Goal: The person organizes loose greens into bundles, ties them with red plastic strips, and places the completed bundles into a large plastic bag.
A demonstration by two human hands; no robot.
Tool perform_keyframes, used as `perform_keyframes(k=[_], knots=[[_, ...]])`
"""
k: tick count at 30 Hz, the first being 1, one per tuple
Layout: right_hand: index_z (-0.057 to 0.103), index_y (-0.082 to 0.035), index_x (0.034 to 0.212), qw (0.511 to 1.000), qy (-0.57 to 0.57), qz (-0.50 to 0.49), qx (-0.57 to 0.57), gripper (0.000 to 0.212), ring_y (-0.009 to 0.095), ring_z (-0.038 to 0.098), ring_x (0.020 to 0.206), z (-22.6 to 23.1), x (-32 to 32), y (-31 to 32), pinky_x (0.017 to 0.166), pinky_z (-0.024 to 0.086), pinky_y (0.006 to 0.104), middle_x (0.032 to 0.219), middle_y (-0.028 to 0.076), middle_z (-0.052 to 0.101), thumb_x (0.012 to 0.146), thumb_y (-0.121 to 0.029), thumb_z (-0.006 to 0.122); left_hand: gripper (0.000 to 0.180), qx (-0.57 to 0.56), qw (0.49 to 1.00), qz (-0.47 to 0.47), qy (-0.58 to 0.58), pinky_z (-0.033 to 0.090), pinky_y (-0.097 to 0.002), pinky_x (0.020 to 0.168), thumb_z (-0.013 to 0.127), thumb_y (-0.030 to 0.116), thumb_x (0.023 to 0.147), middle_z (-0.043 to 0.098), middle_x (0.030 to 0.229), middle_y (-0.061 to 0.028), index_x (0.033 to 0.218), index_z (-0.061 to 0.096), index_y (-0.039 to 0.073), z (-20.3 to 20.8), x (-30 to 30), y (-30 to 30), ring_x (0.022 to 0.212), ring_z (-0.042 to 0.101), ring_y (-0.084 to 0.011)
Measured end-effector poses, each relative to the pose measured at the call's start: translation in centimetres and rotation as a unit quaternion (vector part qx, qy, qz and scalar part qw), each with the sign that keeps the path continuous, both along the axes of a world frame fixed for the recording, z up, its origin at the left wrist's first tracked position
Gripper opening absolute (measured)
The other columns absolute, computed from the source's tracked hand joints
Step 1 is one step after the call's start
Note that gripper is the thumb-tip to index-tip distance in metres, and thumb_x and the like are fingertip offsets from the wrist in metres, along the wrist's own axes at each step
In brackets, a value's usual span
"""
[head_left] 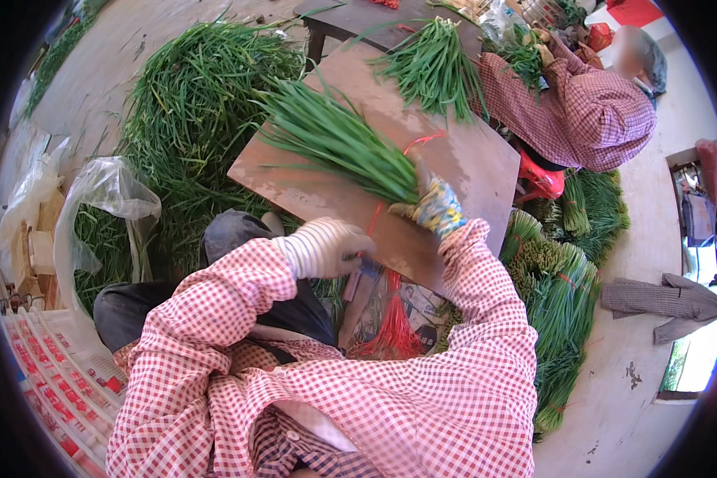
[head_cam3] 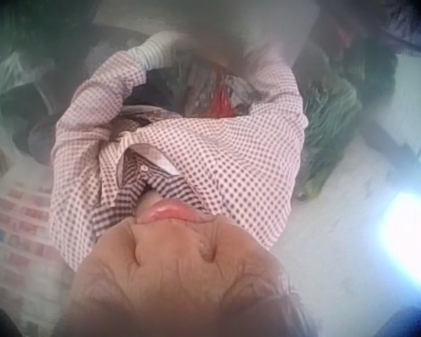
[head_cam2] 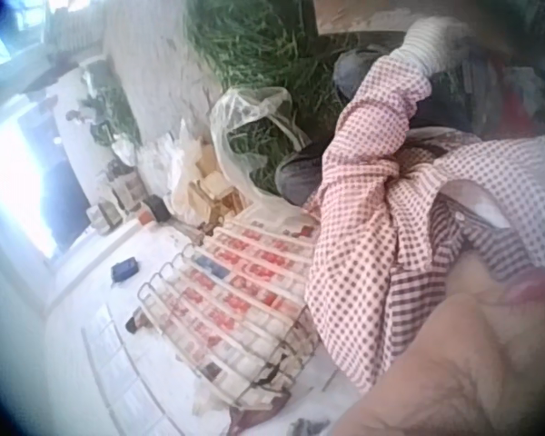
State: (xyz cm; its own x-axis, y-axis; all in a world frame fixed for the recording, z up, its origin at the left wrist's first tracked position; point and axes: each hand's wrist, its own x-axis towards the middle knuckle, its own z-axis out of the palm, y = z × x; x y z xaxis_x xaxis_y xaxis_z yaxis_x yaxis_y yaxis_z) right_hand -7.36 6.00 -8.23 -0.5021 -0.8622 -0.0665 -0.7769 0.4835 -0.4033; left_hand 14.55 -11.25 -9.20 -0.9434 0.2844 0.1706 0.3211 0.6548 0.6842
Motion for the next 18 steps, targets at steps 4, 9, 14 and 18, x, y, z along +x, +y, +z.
perform_keyframes(k=[4, 9, 14, 18], knots=[[0.02, -0.009, 0.152, 0.998, -0.007, -0.037, 0.04, 0.117, 0.043, 0.052, 0.121, 0.4, -1.5, -0.5, 0.103, 0.043, 0.0437, 0.134, 0.024, 0.053, 0.062, -0.044, 0.087, 0.041, -0.137, 0.984, -0.033, 0.111, 0.043, -0.0497, 0.097, 0.068, 0.018, 0.074, 0.06, 0.117, -0.009, 0.114, 0.06, 0.014, -1.7, -0.6, 1.9, 0.115, 0.055, -0.0323], [0.023, -0.009, 0.151, 0.988, 0.104, -0.053, 0.105, 0.115, 0.043, 0.046, 0.127, 1.3, 1.3, -0.9, 0.106, 0.038, 0.0461, 0.135, 0.024, 0.052, 0.063, -0.05, 0.085, 0.049, -0.138, 0.99, -0.017, -0.033, 0.034, -0.0523, 0.108, 0.071, 0.023, 0.073, 0.056, 0.127, -0.0082, 0.119, 0.059, 0.015, -0.1, -2.2, 1.9, 0.127, 0.047, -0.0323], [0.026, -0.008, 0.15, 0.997, 0.047, 0.06, -0.016, 0.113, 0.043, 0.045, 0.128, -0.2, -1.0, 0.8, 0.106, 0.038, 0.0459, 0.139, 0.024, 0.048, 0.063, -0.047, 0.085, 0.104, -0.248, 0.957, 0.102, 0.114, 0.016, -0.0518, 0.118, 0.08, 0.046, 0.065, 0.035, 0.152, -0.013, 0.149, 0.03, 0.012, 2.5, -9.9, 0.5, 0.143, 0.028, -0.031], [0.033, -0.007, 0.148, 0.987, -0.112, 0.029, -0.114, 0.107, 0.039, 0.044, 0.132, 0.2, -2.4, 3.8, 0.109, 0.037, 0.0443, 0.14, 0.023, 0.047, 0.062, -0.036, 0.09, 0.128, -0.294, 0.948, 0.092, -0.079, 0.011, -0.0504, 0.12, 0.085, 0.061, 0.051, 0.03, 0.154, -0.0136, 0.151, 0.025, 0.011, 1.1, -13.8, -1.8, 0.146, 0.022, -0.0304]])
